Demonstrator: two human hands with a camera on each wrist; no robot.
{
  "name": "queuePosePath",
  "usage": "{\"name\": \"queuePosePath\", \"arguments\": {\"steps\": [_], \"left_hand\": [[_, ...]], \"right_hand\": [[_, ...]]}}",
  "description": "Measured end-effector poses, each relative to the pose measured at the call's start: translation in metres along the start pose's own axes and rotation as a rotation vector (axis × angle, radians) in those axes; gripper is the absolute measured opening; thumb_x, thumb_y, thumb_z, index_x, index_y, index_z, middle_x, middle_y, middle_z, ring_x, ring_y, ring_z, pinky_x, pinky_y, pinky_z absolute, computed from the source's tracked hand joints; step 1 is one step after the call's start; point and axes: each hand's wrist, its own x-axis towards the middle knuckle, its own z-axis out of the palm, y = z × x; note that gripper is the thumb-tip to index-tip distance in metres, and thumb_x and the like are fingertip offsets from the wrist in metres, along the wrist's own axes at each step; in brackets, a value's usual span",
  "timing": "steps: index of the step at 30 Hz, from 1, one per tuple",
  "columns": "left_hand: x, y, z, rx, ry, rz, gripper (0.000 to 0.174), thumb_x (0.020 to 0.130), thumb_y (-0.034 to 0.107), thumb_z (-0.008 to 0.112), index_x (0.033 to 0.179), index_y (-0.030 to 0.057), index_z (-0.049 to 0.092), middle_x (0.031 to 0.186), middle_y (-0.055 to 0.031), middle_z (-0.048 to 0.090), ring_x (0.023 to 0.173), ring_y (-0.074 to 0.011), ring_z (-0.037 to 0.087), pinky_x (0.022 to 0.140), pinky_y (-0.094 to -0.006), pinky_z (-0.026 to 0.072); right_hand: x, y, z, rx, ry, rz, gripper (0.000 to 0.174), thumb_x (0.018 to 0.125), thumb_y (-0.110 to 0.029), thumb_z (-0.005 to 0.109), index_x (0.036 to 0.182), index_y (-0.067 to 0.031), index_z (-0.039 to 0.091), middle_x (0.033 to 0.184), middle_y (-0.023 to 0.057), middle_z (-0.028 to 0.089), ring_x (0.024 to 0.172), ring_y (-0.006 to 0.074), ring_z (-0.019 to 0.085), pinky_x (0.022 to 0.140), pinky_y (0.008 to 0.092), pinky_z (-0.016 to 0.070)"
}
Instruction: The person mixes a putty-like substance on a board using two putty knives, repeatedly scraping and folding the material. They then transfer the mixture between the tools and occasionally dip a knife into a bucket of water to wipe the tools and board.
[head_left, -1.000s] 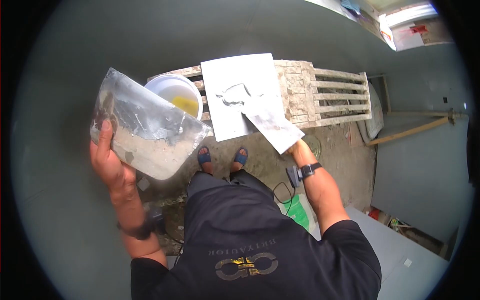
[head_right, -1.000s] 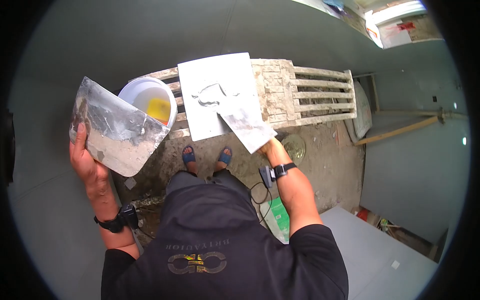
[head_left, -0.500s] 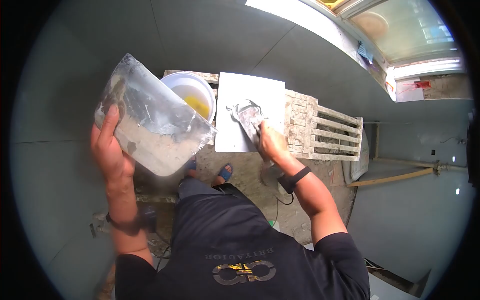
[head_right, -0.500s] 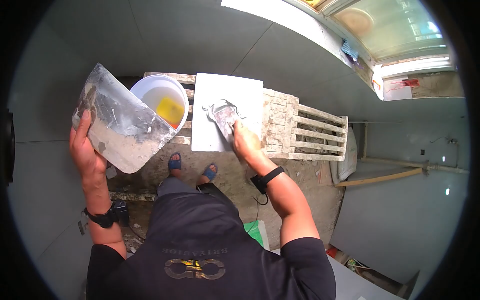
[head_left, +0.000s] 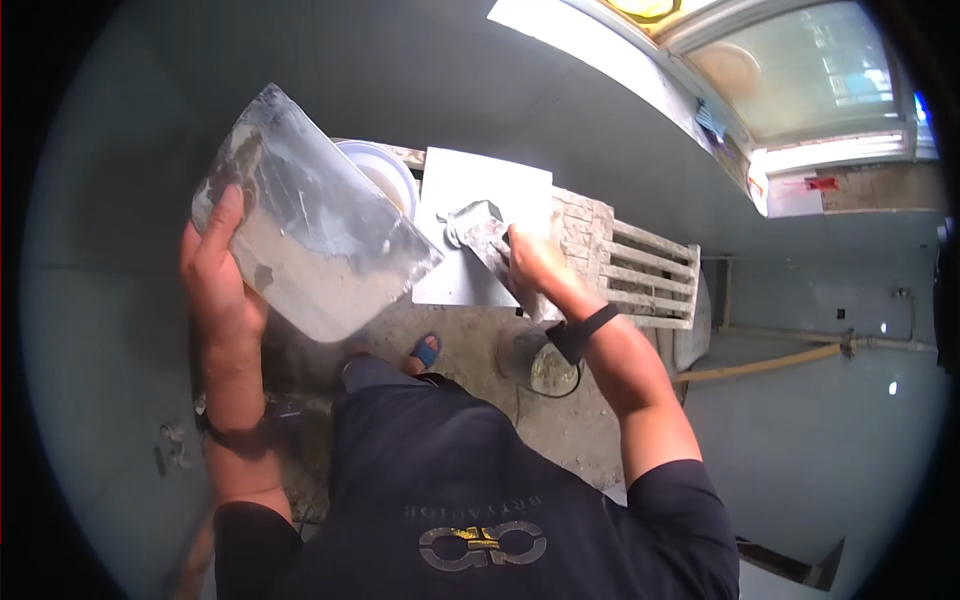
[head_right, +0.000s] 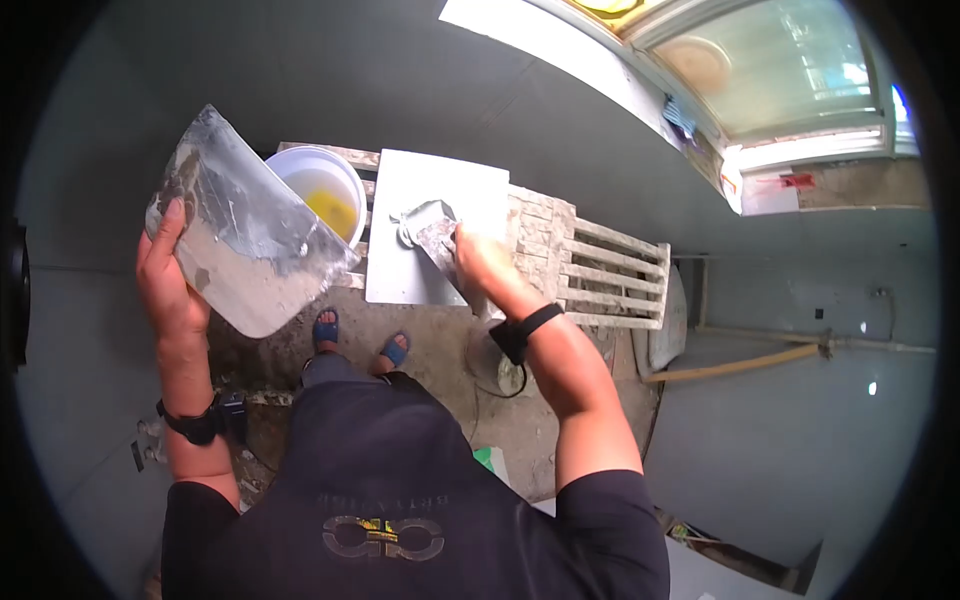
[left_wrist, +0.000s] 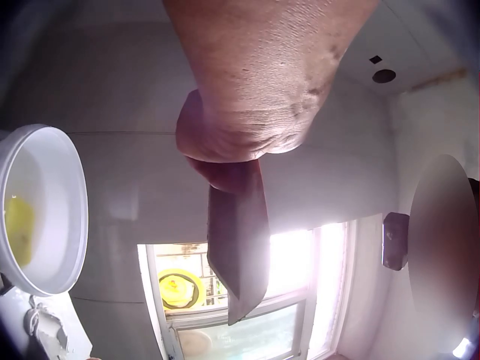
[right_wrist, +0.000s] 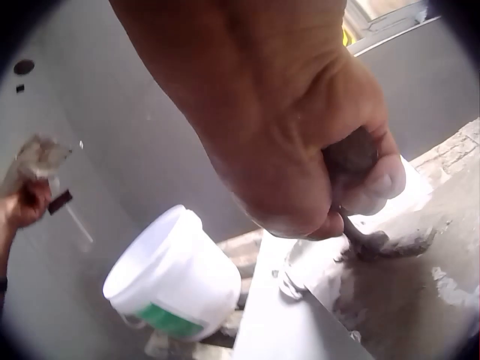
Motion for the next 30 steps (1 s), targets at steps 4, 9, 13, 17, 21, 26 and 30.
{"name": "queuePosePath", "arguments": {"steps": [4,9,13,17,21,26,30], "left_hand": [[-0.002,-0.003,0.004,-0.036,0.006,0.025,0.035,0.097,0.013,0.057,0.129,-0.0018,0.054,0.122,-0.0116,0.063,0.109,-0.0206,0.061,0.096,-0.0355,0.0490],[0.000,-0.016,0.008,-0.014,-0.032,0.000,0.034,0.098,0.013,0.057,0.129,-0.0015,0.054,0.121,-0.0114,0.063,0.108,-0.0205,0.061,0.095,-0.0348,0.0496],[-0.003,-0.019,0.004,0.064,0.018,0.007,0.035,0.098,0.014,0.057,0.129,-0.0008,0.053,0.120,-0.0111,0.063,0.109,-0.0208,0.061,0.095,-0.0348,0.0497],[-0.009,-0.018,-0.012,0.124,0.145,0.059,0.035,0.097,0.012,0.058,0.129,-0.0004,0.053,0.122,-0.0114,0.062,0.110,-0.0215,0.061,0.095,-0.0362,0.0502],[-0.025,-0.009,-0.013,0.123,0.207,0.069,0.036,0.097,0.012,0.059,0.129,-0.0014,0.053,0.123,-0.0124,0.062,0.111,-0.0216,0.061,0.096,-0.0361,0.0498],[-0.036,-0.004,-0.010,0.115,0.257,0.143,0.035,0.097,0.013,0.058,0.128,-0.0033,0.054,0.121,-0.0125,0.062,0.109,-0.0217,0.061,0.096,-0.0351,0.0488],[-0.030,-0.004,-0.026,0.074,0.245,0.135,0.035,0.097,0.015,0.060,0.127,-0.0008,0.055,0.120,-0.0099,0.064,0.106,-0.0203,0.062,0.094,-0.0352,0.0498]], "right_hand": [[-0.027,0.028,-0.032,0.620,-0.213,0.465,0.018,0.096,-0.018,0.052,0.092,-0.0016,0.059,0.087,0.0144,0.068,0.068,0.0268,0.067,0.057,0.0443,0.0507],[-0.089,0.118,0.025,2.002,-0.329,0.695,0.025,0.098,-0.023,0.053,0.109,-0.0033,0.065,0.100,0.0097,0.071,0.080,0.0175,0.069,0.068,0.0326,0.0590],[-0.105,0.140,0.041,2.239,-0.318,0.689,0.025,0.099,-0.023,0.053,0.109,-0.0034,0.065,0.099,0.0094,0.071,0.079,0.0174,0.069,0.068,0.0326,0.0589],[-0.064,0.141,0.036,2.250,-0.408,0.643,0.025,0.099,-0.023,0.053,0.108,-0.0035,0.065,0.098,0.0091,0.071,0.078,0.0173,0.069,0.068,0.0326,0.0588],[-0.009,0.123,0.048,2.265,-0.526,0.621,0.025,0.099,-0.023,0.053,0.108,-0.0036,0.065,0.096,0.0088,0.071,0.078,0.0173,0.069,0.067,0.0326,0.0587],[0.015,0.085,0.024,1.897,-0.531,0.505,0.024,0.098,-0.021,0.055,0.108,-0.0024,0.065,0.089,0.0074,0.070,0.075,0.0171,0.068,0.066,0.0328,0.0577],[0.015,0.038,-0.019,0.308,0.231,-0.192,0.027,0.090,-0.015,0.062,0.108,0.0041,0.059,0.078,0.0218,0.067,0.067,0.0323,0.068,0.058,0.0453,0.0529]]}}
